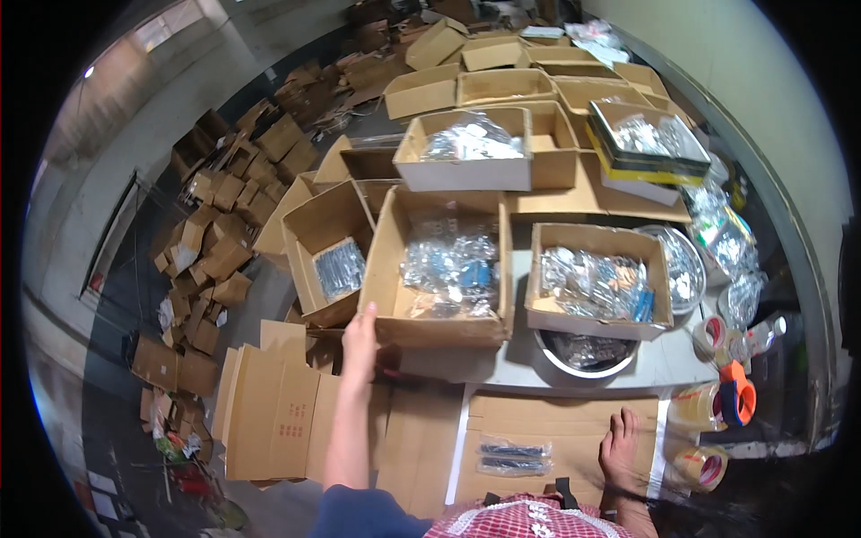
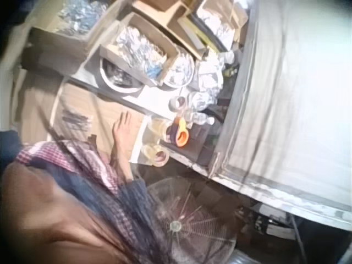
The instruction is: The person picks up metal parts from multiple boxes on a table, places them into small plastic bags, and then packs these bags into a larger cardboard box before sealing it.
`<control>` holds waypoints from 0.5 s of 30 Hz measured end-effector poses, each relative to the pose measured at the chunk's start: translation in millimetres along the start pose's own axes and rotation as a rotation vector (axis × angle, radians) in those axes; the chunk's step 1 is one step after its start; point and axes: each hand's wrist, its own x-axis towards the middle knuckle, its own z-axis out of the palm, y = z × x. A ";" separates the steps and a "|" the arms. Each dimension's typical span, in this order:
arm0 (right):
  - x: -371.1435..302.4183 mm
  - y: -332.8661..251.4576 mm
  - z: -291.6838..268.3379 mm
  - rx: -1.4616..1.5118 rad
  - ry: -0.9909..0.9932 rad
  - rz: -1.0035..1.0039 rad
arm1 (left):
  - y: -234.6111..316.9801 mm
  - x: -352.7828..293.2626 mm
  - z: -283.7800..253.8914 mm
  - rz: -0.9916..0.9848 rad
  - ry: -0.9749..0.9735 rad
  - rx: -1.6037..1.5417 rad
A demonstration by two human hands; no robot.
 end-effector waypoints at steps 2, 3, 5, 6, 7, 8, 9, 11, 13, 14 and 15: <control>0.1 -4.9 -0.1 -0.009 -0.037 0.038 | 5.8 -13.4 2.0 0.177 -0.010 0.208; -2.0 -2.8 1.3 0.028 -0.038 0.083 | 19.6 -28.4 16.5 0.267 -0.024 0.261; 12.7 -13.4 3.5 0.225 -0.133 0.038 | 32.1 -56.1 17.0 0.319 -0.030 0.410; 37.2 -39.4 -16.2 0.416 -0.300 -0.015 | 23.3 -61.4 14.1 0.369 0.005 0.452; 61.1 -78.1 -26.6 0.421 -0.111 -0.193 | 25.5 -65.8 13.0 0.278 -0.086 0.409; 87.8 -118.9 -47.2 0.351 -0.038 -0.311 | 30.8 -73.9 14.2 0.288 -0.142 0.355; 111.4 -145.1 -58.2 0.333 0.032 -0.437 | 20.8 -77.3 15.0 0.330 -0.114 0.313; 161.5 -200.9 -83.6 0.200 0.201 -0.672 | 6.4 -78.7 13.9 0.412 -0.104 0.149; 203.6 -266.3 -100.5 0.026 0.217 -0.800 | -20.8 -63.8 2.3 0.354 -0.120 -0.063; 224.9 -293.7 -95.4 -0.026 0.160 -0.837 | -40.5 -51.6 -6.2 0.338 -0.119 -0.260; 244.9 -309.2 -90.5 -0.084 0.070 -0.880 | -63.5 -34.4 -8.1 0.412 -0.031 -0.129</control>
